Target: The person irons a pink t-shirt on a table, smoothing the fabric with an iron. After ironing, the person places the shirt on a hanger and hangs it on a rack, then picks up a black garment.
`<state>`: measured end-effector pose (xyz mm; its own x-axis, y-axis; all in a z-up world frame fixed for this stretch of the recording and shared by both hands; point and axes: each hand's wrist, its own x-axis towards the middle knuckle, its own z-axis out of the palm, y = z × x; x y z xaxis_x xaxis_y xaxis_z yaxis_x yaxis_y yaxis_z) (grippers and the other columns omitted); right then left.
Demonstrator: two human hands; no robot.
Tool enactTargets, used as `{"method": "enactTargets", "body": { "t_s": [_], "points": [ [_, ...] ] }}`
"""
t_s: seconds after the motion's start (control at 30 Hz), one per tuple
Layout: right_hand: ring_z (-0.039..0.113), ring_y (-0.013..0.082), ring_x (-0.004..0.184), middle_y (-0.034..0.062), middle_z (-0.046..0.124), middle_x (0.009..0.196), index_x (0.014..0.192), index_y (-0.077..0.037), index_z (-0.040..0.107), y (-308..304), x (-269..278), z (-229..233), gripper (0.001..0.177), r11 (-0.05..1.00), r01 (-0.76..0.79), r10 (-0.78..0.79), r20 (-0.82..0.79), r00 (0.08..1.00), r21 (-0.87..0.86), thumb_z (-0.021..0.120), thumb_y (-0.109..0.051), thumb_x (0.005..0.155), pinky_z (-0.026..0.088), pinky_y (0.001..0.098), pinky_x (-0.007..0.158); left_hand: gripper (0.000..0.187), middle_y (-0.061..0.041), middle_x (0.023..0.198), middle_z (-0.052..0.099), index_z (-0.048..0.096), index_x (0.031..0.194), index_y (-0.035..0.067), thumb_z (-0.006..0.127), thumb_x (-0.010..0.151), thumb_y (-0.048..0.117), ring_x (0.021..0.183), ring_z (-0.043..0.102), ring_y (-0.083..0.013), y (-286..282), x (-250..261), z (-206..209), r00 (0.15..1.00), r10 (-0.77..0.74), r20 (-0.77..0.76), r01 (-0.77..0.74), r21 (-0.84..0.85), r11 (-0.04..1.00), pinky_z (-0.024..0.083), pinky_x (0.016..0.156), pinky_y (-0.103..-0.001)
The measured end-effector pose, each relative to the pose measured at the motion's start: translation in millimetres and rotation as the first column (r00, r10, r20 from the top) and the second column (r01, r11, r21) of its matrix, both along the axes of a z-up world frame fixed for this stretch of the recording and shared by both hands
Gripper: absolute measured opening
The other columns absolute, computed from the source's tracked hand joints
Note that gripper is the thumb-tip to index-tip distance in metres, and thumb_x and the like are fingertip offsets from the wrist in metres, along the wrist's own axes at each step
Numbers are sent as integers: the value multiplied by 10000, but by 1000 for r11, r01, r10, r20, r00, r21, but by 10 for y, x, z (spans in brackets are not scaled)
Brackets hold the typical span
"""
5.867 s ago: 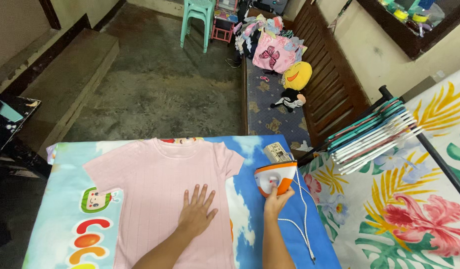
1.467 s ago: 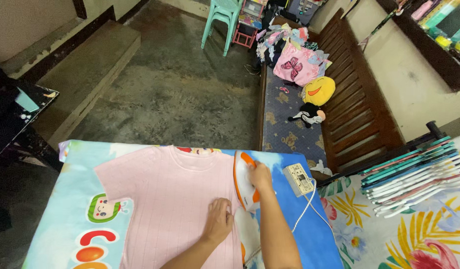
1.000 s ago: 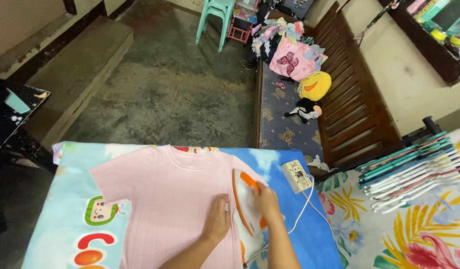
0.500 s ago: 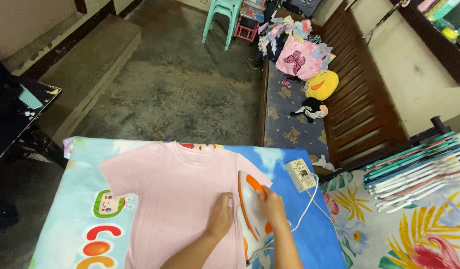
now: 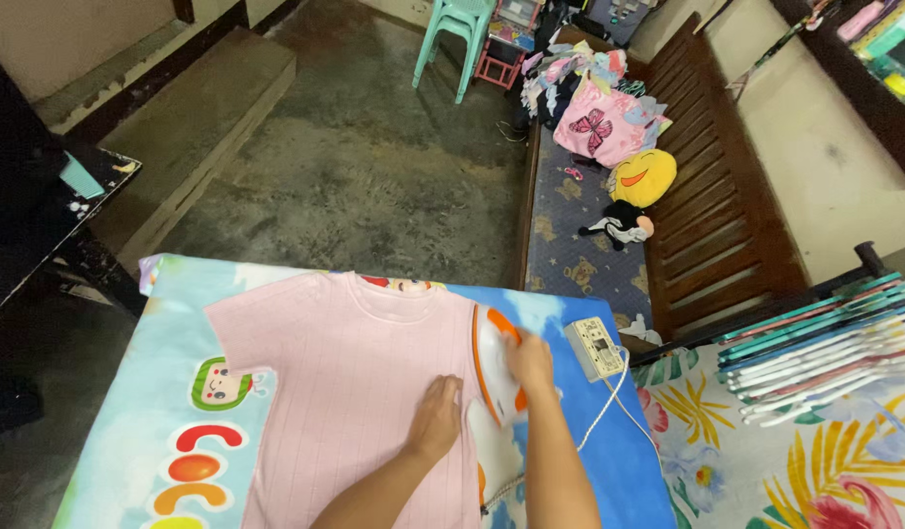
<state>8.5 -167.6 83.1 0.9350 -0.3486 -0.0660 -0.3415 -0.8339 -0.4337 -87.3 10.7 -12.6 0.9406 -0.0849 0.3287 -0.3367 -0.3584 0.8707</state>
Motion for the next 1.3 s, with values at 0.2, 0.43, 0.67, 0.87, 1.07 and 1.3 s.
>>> {"method": "enactTargets", "body": {
  "t_s": [0.2, 0.43, 0.67, 0.87, 1.07, 1.3],
  "points": [
    [669, 425, 1126, 250, 720, 1135, 1274, -145, 716, -124, -630, 0, 439, 999, 46, -45, 30, 999, -22, 637, -386, 915, 519, 477, 987, 327, -189, 1113, 628, 575, 1071, 18, 527, 770, -99, 1193, 556, -392, -9, 3, 89, 994, 22, 104, -30, 80, 996, 343, 1101, -564],
    [664, 444, 1089, 256, 713, 1100, 1240, -130, 727, -22, 19, 128, 416, 997, 9, -9, -7, 1000, -80, 613, -400, 944, 525, 503, 944, 307, -144, 1161, 603, 612, 1087, 38, 626, 784, -6, 1245, 510, -343, -71, 86, -9, 996, -24, 92, -5, 300, 954, 296, 1170, -586],
    [757, 407, 978, 260, 759, 985, 1226, -120, 722, -239, -663, -66, 441, 996, -58, 60, -32, 998, 68, 620, -415, 915, 571, 464, 881, 358, -191, 1391, 525, 624, 1144, 39, 673, 795, 103, 1380, 390, -387, 165, 293, 38, 994, -22, 110, -31, 459, 888, 229, 1136, -644],
    [691, 427, 1066, 244, 736, 1068, 1206, -134, 742, -242, -790, -190, 417, 999, -40, 39, 72, 997, 7, 660, -387, 884, 539, 477, 937, 470, -201, 1548, 392, 539, 1373, 41, 566, 949, 244, 1462, 288, -391, 264, 223, 41, 992, -116, 40, 67, 618, 784, 158, 1184, -616],
    [666, 447, 1087, 244, 717, 1112, 1184, -117, 740, 23, 246, -155, 393, 996, -50, 54, 56, 997, -74, 612, -399, 942, 521, 512, 949, 602, -145, 1626, 289, 394, 1528, 95, 497, 993, 352, 1512, 186, -365, 330, 158, 144, 993, -113, -40, 110, 681, 724, 102, 1203, -598],
    [665, 439, 1093, 226, 726, 1110, 1248, -158, 715, -35, -527, -11, 437, 1000, -16, 16, 6, 1000, -26, 608, -432, 925, 512, 501, 972, 705, -66, 1697, 112, 214, 1614, 214, 389, 1009, 530, 1555, 39, -323, 491, 215, 475, 959, -95, -265, 268, 754, 599, 19, 1227, -585]
  ]
}}
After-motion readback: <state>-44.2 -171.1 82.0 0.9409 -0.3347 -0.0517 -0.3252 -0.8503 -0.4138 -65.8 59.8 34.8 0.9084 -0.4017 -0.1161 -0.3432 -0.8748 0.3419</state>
